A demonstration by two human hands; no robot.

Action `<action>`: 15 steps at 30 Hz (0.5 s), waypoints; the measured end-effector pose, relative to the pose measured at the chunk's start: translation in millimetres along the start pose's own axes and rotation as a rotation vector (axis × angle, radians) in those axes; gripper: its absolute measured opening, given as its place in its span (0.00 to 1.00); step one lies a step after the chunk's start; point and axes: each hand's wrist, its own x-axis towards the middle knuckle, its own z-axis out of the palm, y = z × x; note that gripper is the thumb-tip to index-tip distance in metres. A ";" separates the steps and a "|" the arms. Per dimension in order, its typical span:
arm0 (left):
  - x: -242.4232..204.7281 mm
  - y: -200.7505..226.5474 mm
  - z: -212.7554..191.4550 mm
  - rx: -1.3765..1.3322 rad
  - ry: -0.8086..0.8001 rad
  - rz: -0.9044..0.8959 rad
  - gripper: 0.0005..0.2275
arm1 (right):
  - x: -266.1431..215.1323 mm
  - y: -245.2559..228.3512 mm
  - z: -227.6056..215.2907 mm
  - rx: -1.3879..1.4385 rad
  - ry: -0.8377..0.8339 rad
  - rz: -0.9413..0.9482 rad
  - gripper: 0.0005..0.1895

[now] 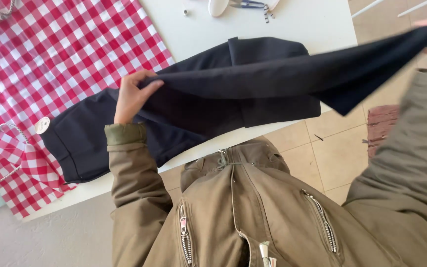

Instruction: Ripping the seams of black trousers using a seam ripper.

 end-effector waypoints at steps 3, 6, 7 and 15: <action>7.7 -24.8 -8.3 0.111 0.164 0.007 0.06 | -1.6 -93.3 76.2 0.022 -0.025 -0.011 0.03; 3.3 -28.4 -22.4 0.206 0.314 0.006 0.07 | -7.5 -148.8 104.8 -0.049 -0.044 0.138 0.04; -6.3 -27.7 -31.3 0.208 0.317 0.002 0.07 | -14.4 -162.9 106.0 -0.046 -0.048 0.137 0.04; -90.7 -38.9 -104.7 -0.253 0.717 0.188 0.02 | -44.4 -183.5 106.3 0.044 -0.461 -0.673 0.13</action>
